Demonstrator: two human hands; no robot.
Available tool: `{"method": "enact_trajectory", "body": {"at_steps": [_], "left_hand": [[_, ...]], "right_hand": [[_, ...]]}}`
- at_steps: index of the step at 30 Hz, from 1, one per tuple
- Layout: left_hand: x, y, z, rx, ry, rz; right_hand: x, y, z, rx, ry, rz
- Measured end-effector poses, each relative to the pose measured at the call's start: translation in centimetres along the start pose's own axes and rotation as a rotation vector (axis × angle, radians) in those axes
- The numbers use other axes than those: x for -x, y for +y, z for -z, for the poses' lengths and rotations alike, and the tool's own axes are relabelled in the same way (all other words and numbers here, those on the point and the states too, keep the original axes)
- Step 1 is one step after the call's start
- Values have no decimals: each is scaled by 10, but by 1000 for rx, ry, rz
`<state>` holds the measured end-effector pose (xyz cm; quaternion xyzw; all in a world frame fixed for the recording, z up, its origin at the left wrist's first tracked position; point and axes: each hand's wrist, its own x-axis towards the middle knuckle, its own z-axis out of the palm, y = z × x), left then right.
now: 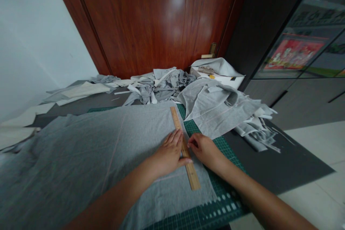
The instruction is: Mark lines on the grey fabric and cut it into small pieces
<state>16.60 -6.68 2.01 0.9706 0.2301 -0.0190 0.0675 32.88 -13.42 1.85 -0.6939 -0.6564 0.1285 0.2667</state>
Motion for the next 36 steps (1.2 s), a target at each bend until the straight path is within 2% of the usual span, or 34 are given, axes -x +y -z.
{"method": "enact_trajectory", "body": {"at_steps": [24,30,36], "left_hand": [[-2,1,0,23,4,45],[-1,2,3,6,-41,53],[-1,1,1,0,-12,30]], "right_hand": [[12,-16,22,4,-218,-62],[13,-15,21,-37,-206,-42],[16,-8,21,-235,-18,-80]]}}
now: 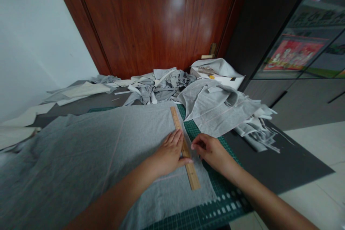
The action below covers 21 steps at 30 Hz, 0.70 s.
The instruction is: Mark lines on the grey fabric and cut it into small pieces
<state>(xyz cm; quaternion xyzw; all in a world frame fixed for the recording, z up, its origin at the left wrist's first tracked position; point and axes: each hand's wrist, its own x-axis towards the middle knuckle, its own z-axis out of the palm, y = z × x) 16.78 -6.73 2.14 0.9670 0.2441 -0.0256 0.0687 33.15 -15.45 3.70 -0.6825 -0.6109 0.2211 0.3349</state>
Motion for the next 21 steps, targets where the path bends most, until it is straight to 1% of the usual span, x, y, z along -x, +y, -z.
{"method": "enact_trajectory", "body": {"at_steps": [3,5,7,9,12,17,21], "left_hand": [[0,-2,-4,3,21,-14],[0,-4,-6,-3,37,-22],[0,-4,-8,-8,56,-24],[0,-3,-8,-14,70,-21],[1,-1,-5,-22,58,-15],[5,2,2,-5,-52,-8],[5,2,5,-3,-88,4]], "right_hand": [[4,6,-4,-101,-17,-28],[7,10,-10,-230,-28,-50],[9,15,-15,-355,-15,-58],[10,19,-20,-389,14,-46],[11,21,-21,-289,43,-43],[11,16,-17,-41,44,-11],[8,15,-18,78,48,23]]}}
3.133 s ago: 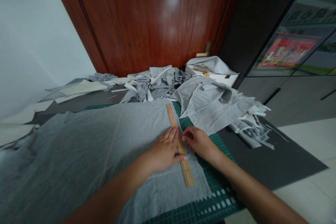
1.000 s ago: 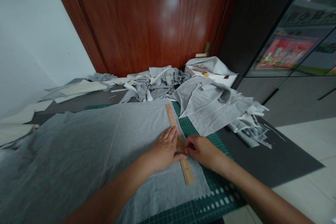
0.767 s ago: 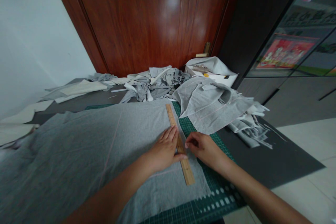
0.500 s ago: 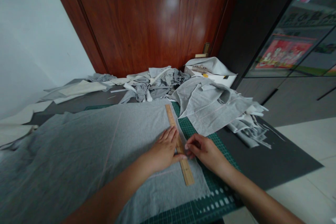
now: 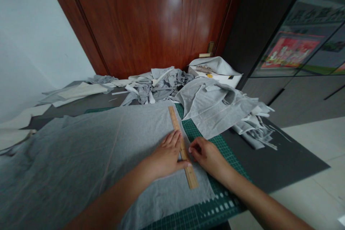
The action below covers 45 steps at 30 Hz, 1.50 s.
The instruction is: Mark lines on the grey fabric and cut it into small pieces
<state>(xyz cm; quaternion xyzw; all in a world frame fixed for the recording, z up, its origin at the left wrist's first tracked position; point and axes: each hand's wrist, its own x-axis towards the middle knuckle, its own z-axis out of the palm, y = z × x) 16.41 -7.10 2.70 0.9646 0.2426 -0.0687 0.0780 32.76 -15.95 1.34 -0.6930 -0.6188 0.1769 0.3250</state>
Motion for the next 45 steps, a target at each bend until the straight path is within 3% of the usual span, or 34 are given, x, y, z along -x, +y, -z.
{"method": "enact_trajectory", "body": {"at_steps": [23,36,45], "left_hand": [[0,2,0,16,35,-11],[1,0,-3,16,66,-33],[0,0,-2,11,45,-23]], "right_hand": [[-12,-2,-6,132,35,28],[1,-8,4,190,-81,39],[-2,-9,1,162,-44,29]]}}
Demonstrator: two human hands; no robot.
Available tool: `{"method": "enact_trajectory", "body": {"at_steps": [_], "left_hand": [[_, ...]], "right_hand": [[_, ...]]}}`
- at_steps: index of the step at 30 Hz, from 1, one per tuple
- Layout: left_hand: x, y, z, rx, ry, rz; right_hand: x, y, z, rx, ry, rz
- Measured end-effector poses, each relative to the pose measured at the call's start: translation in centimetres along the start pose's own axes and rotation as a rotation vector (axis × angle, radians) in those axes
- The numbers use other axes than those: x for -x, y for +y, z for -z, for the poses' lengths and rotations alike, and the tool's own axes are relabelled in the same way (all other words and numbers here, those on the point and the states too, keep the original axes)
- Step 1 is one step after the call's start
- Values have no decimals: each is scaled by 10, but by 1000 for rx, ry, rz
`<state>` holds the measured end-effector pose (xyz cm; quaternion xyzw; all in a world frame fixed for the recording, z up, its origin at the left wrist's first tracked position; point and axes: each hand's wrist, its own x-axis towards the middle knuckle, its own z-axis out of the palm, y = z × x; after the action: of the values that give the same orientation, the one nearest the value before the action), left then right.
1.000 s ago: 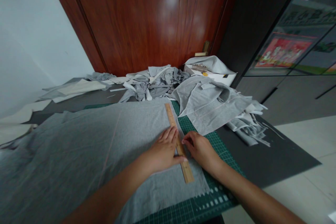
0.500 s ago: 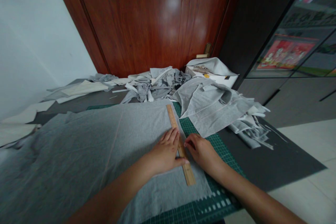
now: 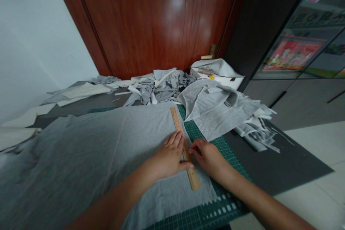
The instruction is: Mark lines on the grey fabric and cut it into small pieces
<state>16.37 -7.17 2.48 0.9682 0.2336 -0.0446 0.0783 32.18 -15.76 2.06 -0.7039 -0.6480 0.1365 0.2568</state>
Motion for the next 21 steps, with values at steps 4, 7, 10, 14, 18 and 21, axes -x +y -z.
{"method": "enact_trajectory", "body": {"at_steps": [4,7,10,14,18,21], "left_hand": [[1,-1,-1,6,33,-12],[1,-1,-2,1,39,-22],[1,-1,-1,0,32,-17],[-1,1,2,2,18,0],[0,3,5,-1,-14,10],[1,3,5,-5,-2,4]], "right_hand": [[2,0,3,-23,-22,-4],[-1,3,3,-48,19,-8],[-7,5,0,-32,48,14],[-12,5,-4,10,44,25],[-11,4,-3,28,31,12],[-7,3,-1,23,10,1]]}}
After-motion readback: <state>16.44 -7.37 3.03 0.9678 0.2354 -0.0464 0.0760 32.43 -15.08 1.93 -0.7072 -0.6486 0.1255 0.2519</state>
